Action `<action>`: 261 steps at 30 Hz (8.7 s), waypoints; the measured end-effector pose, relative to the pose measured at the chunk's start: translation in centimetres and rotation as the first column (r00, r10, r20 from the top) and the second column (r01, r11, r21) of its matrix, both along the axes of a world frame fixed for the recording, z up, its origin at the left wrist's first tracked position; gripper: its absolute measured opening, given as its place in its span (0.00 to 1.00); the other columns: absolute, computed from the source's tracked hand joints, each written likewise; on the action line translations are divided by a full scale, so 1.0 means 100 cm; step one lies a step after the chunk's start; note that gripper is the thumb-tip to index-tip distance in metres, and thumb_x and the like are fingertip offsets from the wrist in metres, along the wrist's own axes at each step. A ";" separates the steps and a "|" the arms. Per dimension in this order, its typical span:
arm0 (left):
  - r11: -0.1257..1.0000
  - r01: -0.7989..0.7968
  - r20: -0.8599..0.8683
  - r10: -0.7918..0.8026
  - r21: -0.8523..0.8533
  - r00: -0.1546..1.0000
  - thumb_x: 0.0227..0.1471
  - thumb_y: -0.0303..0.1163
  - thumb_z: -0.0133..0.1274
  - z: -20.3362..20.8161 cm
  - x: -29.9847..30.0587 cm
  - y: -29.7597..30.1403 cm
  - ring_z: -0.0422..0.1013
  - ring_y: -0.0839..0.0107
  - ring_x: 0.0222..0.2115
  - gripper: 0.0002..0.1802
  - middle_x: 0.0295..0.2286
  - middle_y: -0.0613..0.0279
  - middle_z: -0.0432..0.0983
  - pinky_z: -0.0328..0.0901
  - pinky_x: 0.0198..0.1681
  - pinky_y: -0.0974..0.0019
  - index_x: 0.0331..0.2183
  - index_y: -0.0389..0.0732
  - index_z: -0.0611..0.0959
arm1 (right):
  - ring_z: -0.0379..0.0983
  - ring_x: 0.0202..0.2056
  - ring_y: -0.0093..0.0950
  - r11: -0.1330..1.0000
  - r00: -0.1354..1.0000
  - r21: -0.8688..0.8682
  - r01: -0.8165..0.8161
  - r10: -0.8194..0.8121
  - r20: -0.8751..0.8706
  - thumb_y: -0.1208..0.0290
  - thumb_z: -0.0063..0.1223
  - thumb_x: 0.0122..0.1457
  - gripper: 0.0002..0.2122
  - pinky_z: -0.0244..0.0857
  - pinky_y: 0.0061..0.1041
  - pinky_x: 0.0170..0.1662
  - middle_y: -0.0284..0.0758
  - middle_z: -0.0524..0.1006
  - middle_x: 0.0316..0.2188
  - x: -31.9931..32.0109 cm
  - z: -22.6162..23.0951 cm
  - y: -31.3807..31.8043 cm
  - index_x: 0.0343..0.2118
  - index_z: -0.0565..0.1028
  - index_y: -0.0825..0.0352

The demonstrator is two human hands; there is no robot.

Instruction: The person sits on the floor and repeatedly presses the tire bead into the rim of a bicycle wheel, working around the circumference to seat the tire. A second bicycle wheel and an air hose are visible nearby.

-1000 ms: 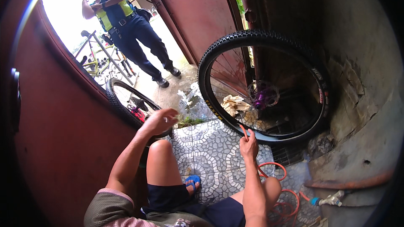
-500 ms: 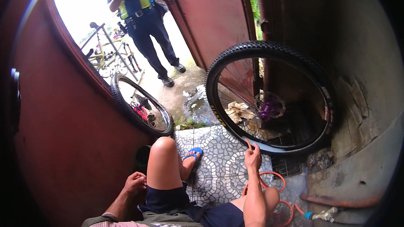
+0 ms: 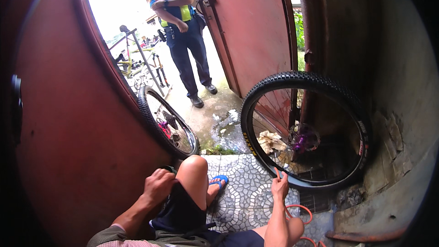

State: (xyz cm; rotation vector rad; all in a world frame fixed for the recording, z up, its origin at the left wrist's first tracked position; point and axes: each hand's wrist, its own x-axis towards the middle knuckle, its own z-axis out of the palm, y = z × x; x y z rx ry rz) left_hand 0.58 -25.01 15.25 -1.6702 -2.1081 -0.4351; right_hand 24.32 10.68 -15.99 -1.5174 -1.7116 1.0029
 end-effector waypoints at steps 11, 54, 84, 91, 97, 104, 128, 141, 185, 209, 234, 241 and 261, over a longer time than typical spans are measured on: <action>0.834 0.148 0.168 -0.068 -0.532 0.983 0.57 0.41 0.58 -0.007 0.015 0.052 0.77 0.54 0.40 0.13 0.37 0.55 0.81 0.71 0.42 0.52 0.38 0.42 0.82 | 0.79 0.39 0.53 0.997 0.999 0.053 -0.054 0.054 0.001 0.68 0.50 0.56 0.22 0.70 0.48 0.44 0.51 0.82 0.34 -0.018 0.016 -0.027 0.55 0.73 0.66; 0.489 0.872 0.929 -0.338 0.035 0.153 0.48 0.46 0.73 0.074 -0.088 0.314 0.78 0.67 0.45 0.39 0.44 0.54 0.82 0.74 0.47 0.63 0.55 0.37 0.78 | 0.82 0.38 0.46 0.999 0.989 0.034 -0.037 0.032 0.142 0.64 0.56 0.60 0.16 0.74 0.42 0.41 0.47 0.83 0.35 0.067 0.056 -0.063 0.49 0.79 0.65; 0.853 0.025 0.778 0.488 -0.522 -0.395 0.46 0.46 0.75 -0.358 -0.096 0.431 0.62 0.30 0.59 0.55 0.62 0.34 0.58 0.71 0.49 0.27 0.62 0.32 0.61 | 0.82 0.39 0.43 0.998 0.948 -0.039 0.044 -0.030 0.317 0.65 0.57 0.59 0.15 0.74 0.39 0.42 0.49 0.83 0.36 -0.084 0.036 0.042 0.47 0.80 0.64; 0.858 0.122 0.801 0.510 -0.499 -0.314 0.56 0.25 0.62 -0.398 -0.123 0.433 0.72 0.48 0.48 0.25 0.46 0.51 0.72 0.75 0.47 0.38 0.52 0.44 0.71 | 0.80 0.35 0.47 0.996 0.995 0.080 -0.049 0.042 0.092 0.70 0.57 0.62 0.15 0.72 0.41 0.39 0.46 0.82 0.33 -0.152 -0.052 0.050 0.51 0.76 0.65; 0.758 0.447 0.707 0.631 -0.474 -0.319 0.57 0.24 0.61 -0.369 -0.155 0.410 0.74 0.43 0.51 0.29 0.52 0.53 0.73 0.73 0.50 0.34 0.57 0.47 0.68 | 0.80 0.29 0.30 0.980 0.992 -0.151 0.126 -0.120 0.047 0.63 0.61 0.62 0.14 0.72 0.32 0.35 0.33 0.83 0.29 -0.113 -0.087 0.011 0.50 0.79 0.55; 0.956 0.017 0.957 0.291 -0.291 0.006 0.54 0.45 0.68 -0.287 -0.157 0.427 0.72 0.54 0.50 0.38 0.50 0.50 0.71 0.74 0.48 0.41 0.57 0.46 0.64 | 0.81 0.38 0.50 0.910 0.913 -0.259 0.324 -0.229 0.338 0.61 0.48 0.67 0.12 0.73 0.49 0.40 0.45 0.84 0.34 -0.082 -0.076 -0.012 0.48 0.79 0.55; 0.937 0.305 0.947 0.240 -0.168 -0.214 0.57 0.15 0.49 -0.325 -0.200 0.403 0.77 0.62 0.48 0.23 0.47 0.58 0.77 0.75 0.54 0.55 0.52 0.43 0.70 | 0.83 0.36 0.41 0.935 0.956 -0.203 -0.291 0.292 -0.024 0.54 0.49 0.68 0.17 0.74 0.42 0.40 0.44 0.84 0.34 -0.240 0.014 0.080 0.35 0.83 0.61; 0.937 0.336 0.933 0.199 -0.092 -0.300 0.55 0.14 0.46 -0.324 -0.191 0.407 0.79 0.59 0.47 0.19 0.43 0.55 0.83 0.72 0.57 0.49 0.47 0.38 0.79 | 0.81 0.39 0.49 0.930 0.966 -0.266 -0.252 0.256 -0.021 0.56 0.53 0.61 0.15 0.74 0.43 0.44 0.47 0.83 0.34 -0.212 -0.004 0.085 0.37 0.85 0.60; 0.977 0.161 0.756 0.208 -0.137 -0.620 0.69 0.44 0.38 -0.330 -0.190 0.423 0.76 0.57 0.41 0.18 0.39 0.53 0.77 0.72 0.48 0.46 0.42 0.39 0.75 | 0.77 0.39 0.55 0.991 0.991 -0.002 -0.132 0.131 -0.014 0.54 0.47 0.67 0.15 0.71 0.50 0.39 0.47 0.81 0.33 -0.271 0.047 0.067 0.40 0.82 0.57; 0.988 0.117 0.825 0.151 -0.104 -0.544 0.70 0.61 0.35 -0.296 -0.161 0.418 0.77 0.49 0.43 0.36 0.41 0.45 0.76 0.72 0.49 0.32 0.48 0.32 0.71 | 0.76 0.36 0.54 0.989 0.985 0.024 -0.145 0.146 -0.091 0.58 0.50 0.66 0.15 0.68 0.44 0.36 0.49 0.79 0.28 -0.238 -0.026 0.075 0.36 0.82 0.65; 0.967 0.241 0.777 0.215 -0.085 -0.592 0.69 0.62 0.35 -0.315 -0.186 0.412 0.65 0.39 0.60 0.36 0.66 0.53 0.57 0.63 0.55 0.23 0.69 0.58 0.50 | 0.81 0.41 0.51 0.932 0.911 -0.206 -0.299 0.343 0.229 0.56 0.50 0.59 0.17 0.74 0.48 0.45 0.51 0.83 0.37 -0.273 0.071 0.102 0.35 0.83 0.65; 0.971 0.226 0.829 0.192 -0.082 -0.525 0.69 0.62 0.36 -0.292 -0.158 0.414 0.70 0.46 0.57 0.37 0.61 0.52 0.65 0.68 0.54 0.29 0.67 0.50 0.56 | 0.80 0.40 0.54 0.954 0.894 -0.122 -0.274 0.299 0.333 0.59 0.49 0.61 0.16 0.73 0.51 0.47 0.53 0.82 0.36 -0.254 0.032 0.101 0.34 0.82 0.67; 0.957 0.250 0.982 -0.115 0.150 -0.148 0.48 0.15 0.52 -0.284 -0.195 0.421 0.73 0.68 0.47 0.39 0.47 0.56 0.76 0.70 0.49 0.65 0.63 0.42 0.65 | 0.82 0.38 0.51 0.880 0.850 0.270 -0.392 0.234 0.473 0.68 0.44 0.63 0.12 0.75 0.51 0.45 0.49 0.83 0.36 -0.296 0.067 0.100 0.34 0.82 0.64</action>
